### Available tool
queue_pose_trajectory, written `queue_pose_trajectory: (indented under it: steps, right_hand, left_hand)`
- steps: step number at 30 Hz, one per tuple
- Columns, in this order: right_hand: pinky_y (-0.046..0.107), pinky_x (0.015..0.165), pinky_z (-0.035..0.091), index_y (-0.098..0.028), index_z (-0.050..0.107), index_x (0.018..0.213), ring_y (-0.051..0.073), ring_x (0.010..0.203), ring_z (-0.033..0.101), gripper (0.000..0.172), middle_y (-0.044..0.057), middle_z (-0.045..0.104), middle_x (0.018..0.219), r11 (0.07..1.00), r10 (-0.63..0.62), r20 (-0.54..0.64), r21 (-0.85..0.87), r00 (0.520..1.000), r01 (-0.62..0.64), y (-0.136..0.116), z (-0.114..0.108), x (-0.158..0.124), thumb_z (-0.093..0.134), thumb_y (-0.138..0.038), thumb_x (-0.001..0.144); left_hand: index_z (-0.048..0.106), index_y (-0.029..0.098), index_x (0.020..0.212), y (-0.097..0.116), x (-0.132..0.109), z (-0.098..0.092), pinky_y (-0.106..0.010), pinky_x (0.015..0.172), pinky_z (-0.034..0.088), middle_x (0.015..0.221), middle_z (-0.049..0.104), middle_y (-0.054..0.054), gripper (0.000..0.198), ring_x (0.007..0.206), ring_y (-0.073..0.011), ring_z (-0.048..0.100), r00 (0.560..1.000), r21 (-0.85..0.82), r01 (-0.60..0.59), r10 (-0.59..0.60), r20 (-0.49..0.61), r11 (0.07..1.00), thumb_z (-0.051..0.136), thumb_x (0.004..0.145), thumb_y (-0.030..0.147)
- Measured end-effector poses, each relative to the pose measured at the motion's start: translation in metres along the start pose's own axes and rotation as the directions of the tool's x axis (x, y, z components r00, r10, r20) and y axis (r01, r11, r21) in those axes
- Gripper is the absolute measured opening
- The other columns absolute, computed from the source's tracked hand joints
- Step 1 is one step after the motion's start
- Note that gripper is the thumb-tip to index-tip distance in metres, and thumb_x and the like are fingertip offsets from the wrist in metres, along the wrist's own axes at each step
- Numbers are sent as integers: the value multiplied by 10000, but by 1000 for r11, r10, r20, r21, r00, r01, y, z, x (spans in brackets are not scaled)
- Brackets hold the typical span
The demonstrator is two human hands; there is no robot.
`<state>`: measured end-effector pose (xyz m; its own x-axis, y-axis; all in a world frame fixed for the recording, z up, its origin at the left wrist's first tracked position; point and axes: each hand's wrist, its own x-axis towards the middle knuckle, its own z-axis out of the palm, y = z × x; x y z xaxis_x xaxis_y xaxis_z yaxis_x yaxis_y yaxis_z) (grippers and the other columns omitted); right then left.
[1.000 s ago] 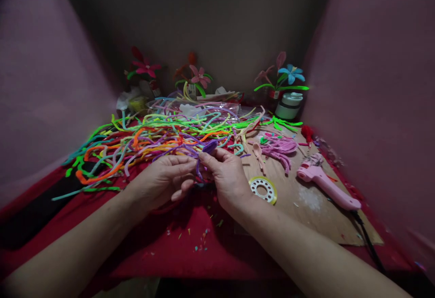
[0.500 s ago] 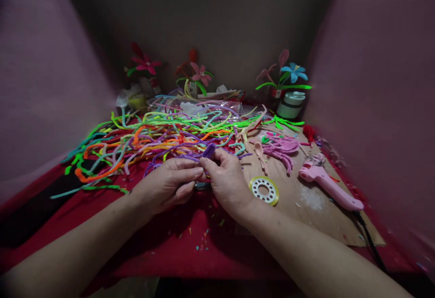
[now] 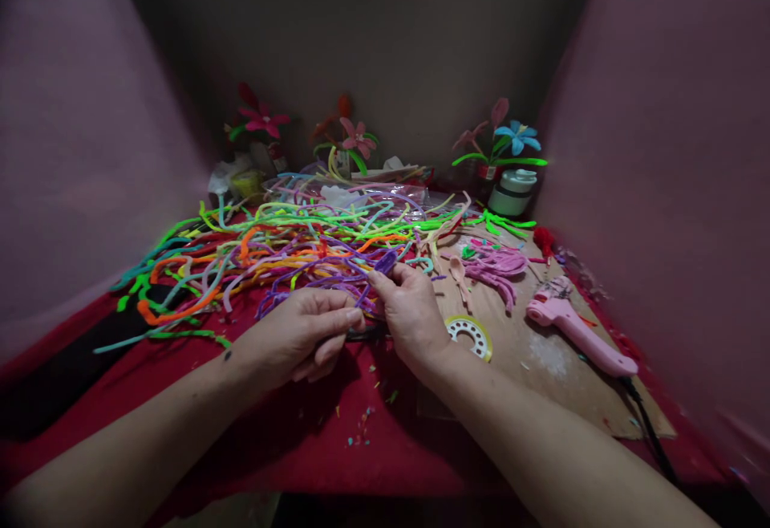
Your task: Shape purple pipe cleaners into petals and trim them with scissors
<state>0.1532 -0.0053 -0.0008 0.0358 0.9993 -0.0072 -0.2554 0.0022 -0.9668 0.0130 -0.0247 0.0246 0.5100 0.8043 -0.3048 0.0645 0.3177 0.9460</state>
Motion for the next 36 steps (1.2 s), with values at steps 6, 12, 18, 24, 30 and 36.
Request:
queue_pose_trajectory:
  steps: [6, 12, 18, 24, 30, 36]
  right_hand:
    - [223, 411, 274, -176, 495, 564, 66, 398, 336, 261, -65, 434, 453, 1000, -18, 20, -19, 1000, 18, -7, -6, 7, 657, -341, 687]
    - [219, 451, 313, -156, 547, 548, 69, 440, 405, 240, -46, 482, 486, 989, 98, 237, 87, 967, -122, -3, 1, -2, 722, -301, 625]
    - [246, 542, 434, -142, 660, 710, 100, 538, 527, 173, -1, 604, 628, 948, 129, 337, 233, 933, -215, -2, 2, -2, 742, -226, 583]
    - [237, 507, 442, -153, 641, 709, 91, 511, 526, 189, -13, 609, 627, 957, 118, 290, 222, 950, -186, -3, 3, -3, 747, -207, 563]
    - [221, 467, 408, -163, 580, 666, 86, 460, 495, 202, -41, 566, 533, 983, 93, 251, 130, 964, -129, -1, 6, -6, 743, -217, 560]
    - [211, 476, 379, -170, 569, 698, 75, 479, 468, 182, -52, 560, 570, 997, 26, 253, 60, 967, -42, 0, 7, -8, 710, -169, 583]
  left_hand:
    - [537, 152, 679, 14, -1, -12, -154, 315, 198, 387, 400, 77, 291, 305, -36, 297, 955, 221, -127, 179, -237, 967, 561, 762, 430]
    - [559, 145, 773, 13, 4, -9, -156, 401, 272, 530, 457, 65, 189, 430, -41, 361, 890, 245, -263, 333, -312, 933, 637, 709, 305]
    - [531, 148, 711, 9, 4, -10, -182, 440, 326, 566, 493, 44, 194, 456, -61, 411, 881, 211, -268, 328, -340, 940, 617, 715, 322]
    - [555, 141, 736, 11, 5, -13, -186, 433, 314, 573, 508, 40, 155, 452, -63, 402, 903, 264, -230, 307, -302, 937, 604, 709, 286]
    - [569, 131, 689, 12, 6, -14, -181, 422, 276, 517, 480, 51, 147, 437, -59, 372, 921, 326, -145, 248, -300, 934, 605, 680, 272]
    - [540, 136, 622, 11, 8, -12, -179, 428, 289, 501, 467, 55, 128, 443, -62, 378, 919, 347, -140, 252, -303, 928, 596, 645, 249]
